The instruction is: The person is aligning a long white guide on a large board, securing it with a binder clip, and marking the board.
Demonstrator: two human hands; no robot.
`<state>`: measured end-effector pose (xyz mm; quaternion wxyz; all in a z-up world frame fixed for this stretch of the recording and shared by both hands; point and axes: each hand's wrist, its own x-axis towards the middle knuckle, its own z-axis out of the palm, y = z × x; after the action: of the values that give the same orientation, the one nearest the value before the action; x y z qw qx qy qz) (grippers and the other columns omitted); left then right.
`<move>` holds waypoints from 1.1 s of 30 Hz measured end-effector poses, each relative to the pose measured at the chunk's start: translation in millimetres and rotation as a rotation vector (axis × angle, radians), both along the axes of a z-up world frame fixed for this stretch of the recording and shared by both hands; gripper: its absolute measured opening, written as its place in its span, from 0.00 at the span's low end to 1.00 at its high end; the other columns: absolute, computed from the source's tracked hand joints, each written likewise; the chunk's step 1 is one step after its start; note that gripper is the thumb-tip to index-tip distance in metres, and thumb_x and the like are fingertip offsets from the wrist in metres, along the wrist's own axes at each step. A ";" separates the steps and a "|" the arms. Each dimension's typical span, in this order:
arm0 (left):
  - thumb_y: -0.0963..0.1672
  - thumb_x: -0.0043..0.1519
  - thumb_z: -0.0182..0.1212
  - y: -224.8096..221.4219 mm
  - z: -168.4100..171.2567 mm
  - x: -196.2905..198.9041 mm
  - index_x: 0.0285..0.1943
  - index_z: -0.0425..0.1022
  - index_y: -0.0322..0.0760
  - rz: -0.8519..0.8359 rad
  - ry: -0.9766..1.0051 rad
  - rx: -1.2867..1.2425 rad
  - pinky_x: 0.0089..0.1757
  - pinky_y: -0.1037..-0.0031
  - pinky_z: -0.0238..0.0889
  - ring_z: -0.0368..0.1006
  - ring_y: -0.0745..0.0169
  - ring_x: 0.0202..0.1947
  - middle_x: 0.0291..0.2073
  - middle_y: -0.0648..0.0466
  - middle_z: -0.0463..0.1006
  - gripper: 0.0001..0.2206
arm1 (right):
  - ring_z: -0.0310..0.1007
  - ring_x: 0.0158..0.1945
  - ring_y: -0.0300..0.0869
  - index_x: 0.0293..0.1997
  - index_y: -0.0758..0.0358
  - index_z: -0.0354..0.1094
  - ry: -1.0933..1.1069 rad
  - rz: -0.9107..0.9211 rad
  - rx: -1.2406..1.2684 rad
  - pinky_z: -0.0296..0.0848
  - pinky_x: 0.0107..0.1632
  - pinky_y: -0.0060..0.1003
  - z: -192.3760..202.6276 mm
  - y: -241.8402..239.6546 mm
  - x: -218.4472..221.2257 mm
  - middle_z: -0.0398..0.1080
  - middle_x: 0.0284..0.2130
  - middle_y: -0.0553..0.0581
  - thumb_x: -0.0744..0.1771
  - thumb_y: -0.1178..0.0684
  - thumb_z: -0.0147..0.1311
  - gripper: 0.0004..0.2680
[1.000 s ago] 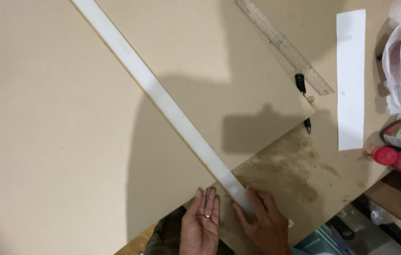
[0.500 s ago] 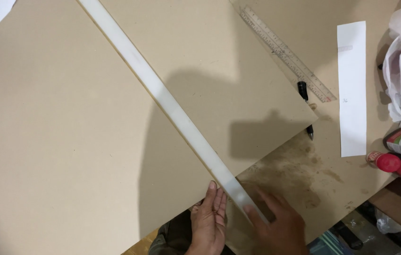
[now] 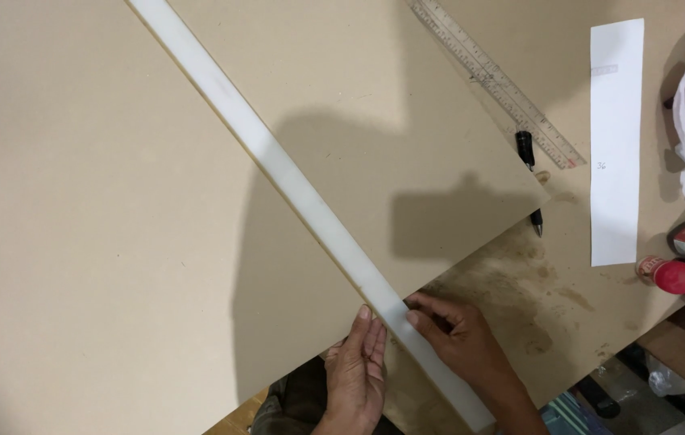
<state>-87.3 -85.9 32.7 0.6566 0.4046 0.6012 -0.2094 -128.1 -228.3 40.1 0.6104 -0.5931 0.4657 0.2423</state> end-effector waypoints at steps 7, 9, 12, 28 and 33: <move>0.38 0.54 0.72 -0.9 5.9 5.2 0.42 0.79 0.29 -0.009 0.051 0.017 0.55 0.71 0.72 0.78 0.58 0.43 0.40 0.44 0.83 0.10 | 0.72 0.34 0.31 0.55 0.55 0.84 0.042 0.013 0.040 0.69 0.39 0.26 6.3 -3.1 2.8 0.83 0.34 0.45 0.64 0.49 0.62 0.15; 0.39 0.55 0.71 -0.4 6.0 5.2 0.44 0.79 0.29 -0.012 0.059 0.014 0.55 0.71 0.71 0.78 0.59 0.44 0.41 0.45 0.83 0.10 | 0.71 0.33 0.31 0.55 0.54 0.84 0.010 0.036 0.035 0.68 0.38 0.26 4.4 -3.7 1.5 0.82 0.33 0.44 0.64 0.47 0.62 0.15; 0.39 0.54 0.72 0.5 3.7 4.1 0.43 0.80 0.29 -0.031 0.052 0.022 0.56 0.71 0.71 0.78 0.57 0.45 0.42 0.44 0.83 0.10 | 0.69 0.30 0.31 0.56 0.52 0.83 0.077 0.052 0.035 0.67 0.35 0.27 9.6 -4.5 5.8 0.85 0.35 0.45 0.64 0.46 0.61 0.15; 0.38 0.54 0.71 -4.4 8.2 8.4 0.44 0.80 0.28 -0.022 0.059 0.035 0.54 0.71 0.71 0.78 0.57 0.44 0.42 0.43 0.84 0.10 | 0.79 0.41 0.31 0.56 0.51 0.83 0.039 0.027 0.043 0.74 0.43 0.26 2.2 -4.2 0.2 0.86 0.42 0.46 0.63 0.47 0.62 0.16; 0.39 0.55 0.71 -4.0 8.6 9.6 0.45 0.80 0.28 -0.037 0.075 0.036 0.55 0.73 0.71 0.78 0.58 0.44 0.43 0.44 0.84 0.11 | 0.72 0.32 0.30 0.54 0.53 0.84 -0.030 0.035 0.020 0.70 0.36 0.26 -6.8 -2.3 -7.0 0.83 0.34 0.44 0.64 0.48 0.62 0.14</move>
<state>-77.7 -89.9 41.3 0.6222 0.4190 0.6216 -0.2258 -135.0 -230.7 33.4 0.6192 -0.5985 0.4435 0.2486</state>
